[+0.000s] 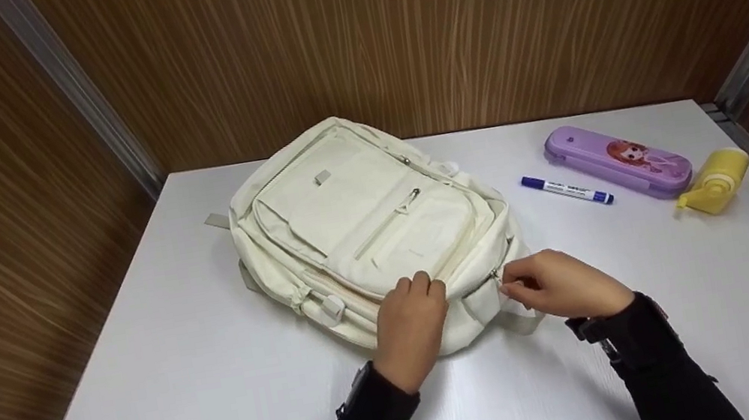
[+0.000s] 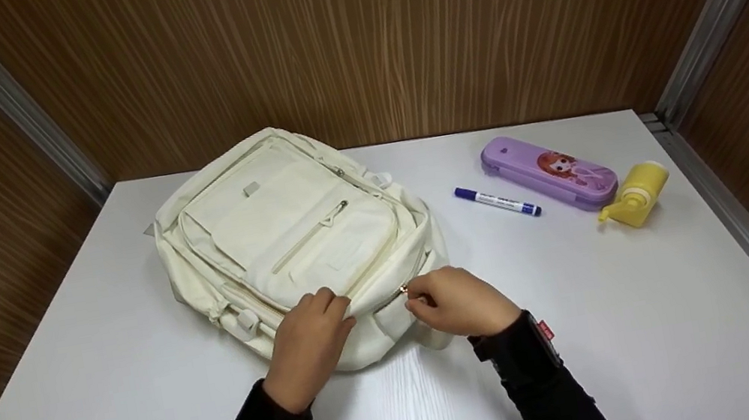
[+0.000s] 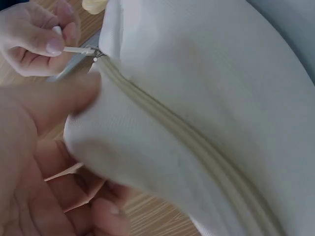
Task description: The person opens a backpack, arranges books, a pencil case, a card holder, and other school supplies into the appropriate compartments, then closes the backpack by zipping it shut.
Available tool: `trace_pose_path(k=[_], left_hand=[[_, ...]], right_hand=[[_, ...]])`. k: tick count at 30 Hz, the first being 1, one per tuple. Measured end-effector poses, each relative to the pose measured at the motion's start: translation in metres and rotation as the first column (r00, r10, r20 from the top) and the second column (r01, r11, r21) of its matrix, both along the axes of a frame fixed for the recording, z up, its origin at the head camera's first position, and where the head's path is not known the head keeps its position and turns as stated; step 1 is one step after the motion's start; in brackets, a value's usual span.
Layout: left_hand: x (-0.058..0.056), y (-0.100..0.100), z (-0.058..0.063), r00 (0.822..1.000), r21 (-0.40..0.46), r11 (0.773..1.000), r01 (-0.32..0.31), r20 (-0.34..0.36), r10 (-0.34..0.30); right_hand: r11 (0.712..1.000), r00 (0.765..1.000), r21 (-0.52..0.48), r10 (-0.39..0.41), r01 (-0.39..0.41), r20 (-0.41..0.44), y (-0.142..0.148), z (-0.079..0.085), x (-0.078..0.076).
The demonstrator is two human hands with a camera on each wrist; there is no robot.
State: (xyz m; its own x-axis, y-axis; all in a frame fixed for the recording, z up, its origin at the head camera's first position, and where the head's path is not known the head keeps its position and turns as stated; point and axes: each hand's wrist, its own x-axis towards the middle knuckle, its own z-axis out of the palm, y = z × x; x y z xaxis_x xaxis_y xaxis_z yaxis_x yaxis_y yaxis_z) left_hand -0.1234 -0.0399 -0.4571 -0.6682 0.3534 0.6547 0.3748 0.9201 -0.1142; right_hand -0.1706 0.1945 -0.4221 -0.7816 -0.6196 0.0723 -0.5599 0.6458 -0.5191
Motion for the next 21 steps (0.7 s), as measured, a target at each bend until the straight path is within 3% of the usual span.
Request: trace_pose_path(k=[6,14,18,21], left_hand=[[-0.002,0.002,-0.004,0.998,0.022,0.998,0.056,0.007,-0.056],[-0.003,-0.006,-0.004,0.985,0.027,0.985,0.171,0.025,-0.171],[-0.003,-0.02,-0.001,0.962,0.031,0.966,0.256,0.093,-0.258],[-0.003,-0.034,0.007,0.926,0.062,0.949,0.31,0.207,-0.316]], right_hand=[[0.989,0.987,0.031,-0.142,0.144,-0.073,0.008,0.0,-0.003],[0.976,0.964,-0.005,-0.213,0.215,-0.16,0.013,-0.007,-0.01],[0.966,0.949,-0.031,-0.256,0.255,-0.181,0.019,-0.008,-0.014],[0.96,0.944,-0.04,-0.28,0.278,-0.177,0.028,-0.008,-0.016]])
